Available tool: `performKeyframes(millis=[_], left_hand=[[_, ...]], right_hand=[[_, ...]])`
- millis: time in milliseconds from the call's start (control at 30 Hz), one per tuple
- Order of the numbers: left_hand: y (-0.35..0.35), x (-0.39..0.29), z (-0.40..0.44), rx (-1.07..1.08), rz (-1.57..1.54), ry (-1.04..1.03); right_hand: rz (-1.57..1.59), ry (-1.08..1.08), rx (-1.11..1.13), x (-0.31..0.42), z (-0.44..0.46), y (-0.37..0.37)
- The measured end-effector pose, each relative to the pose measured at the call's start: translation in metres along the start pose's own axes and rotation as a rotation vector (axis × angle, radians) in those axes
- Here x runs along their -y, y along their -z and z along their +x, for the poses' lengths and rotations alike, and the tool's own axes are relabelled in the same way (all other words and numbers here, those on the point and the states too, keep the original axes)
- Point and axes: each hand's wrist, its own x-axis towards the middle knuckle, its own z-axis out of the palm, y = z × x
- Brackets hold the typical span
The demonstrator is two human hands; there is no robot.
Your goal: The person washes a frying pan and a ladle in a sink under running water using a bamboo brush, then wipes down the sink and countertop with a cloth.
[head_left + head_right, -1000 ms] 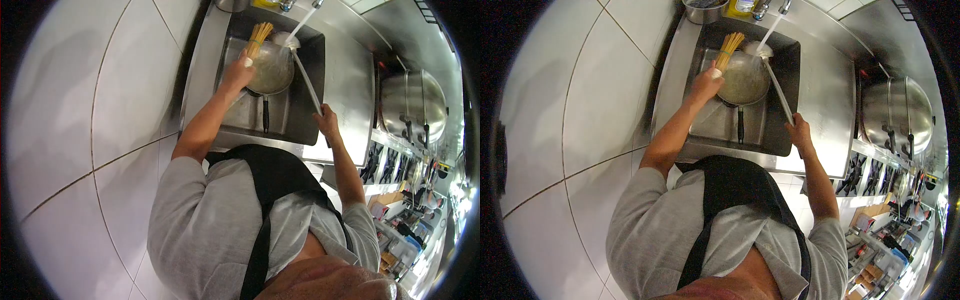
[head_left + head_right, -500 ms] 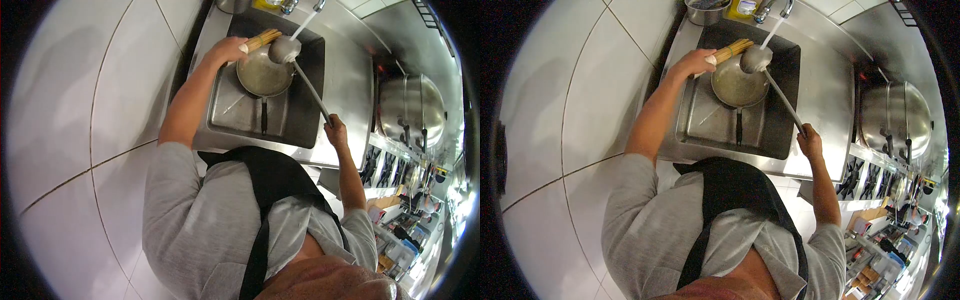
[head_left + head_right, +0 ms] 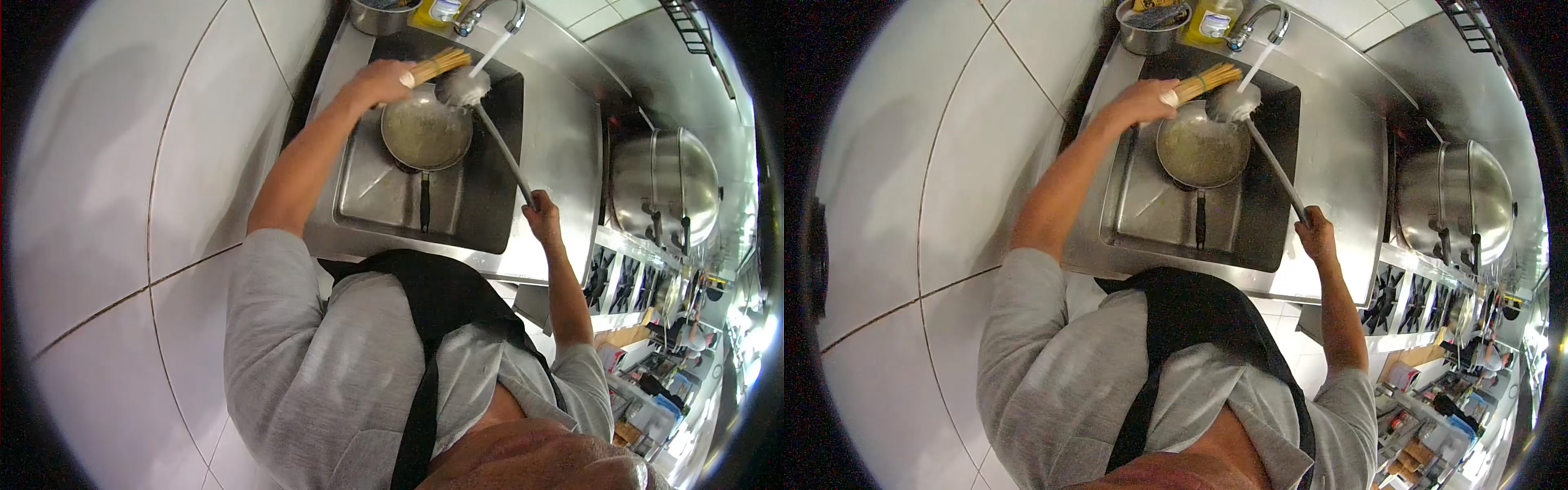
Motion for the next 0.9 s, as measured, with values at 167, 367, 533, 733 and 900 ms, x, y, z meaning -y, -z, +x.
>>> performKeyframes(millis=[167,367,533,733,900], left_hand=[[-0.103,0.001,-0.027,-0.305,-0.384,0.038],[-0.111,0.021,-0.035,-0.247,-0.585,0.142],[-0.118,-0.003,-0.044,-0.221,-0.738,0.157],[-0.109,-0.023,-0.058,-0.209,-0.738,0.215],[-0.145,-0.03,-0.056,-0.292,-0.845,0.171]], right_hand=[[0.393,-0.344,0.057,0.022,-0.004,-0.018],[0.312,-0.279,-0.004,0.016,-0.016,-0.021],[0.234,-0.251,-0.036,0.011,-0.024,-0.024],[0.181,-0.144,-0.059,-0.004,-0.03,-0.032],[0.198,-0.251,-0.021,0.018,-0.027,-0.029]])
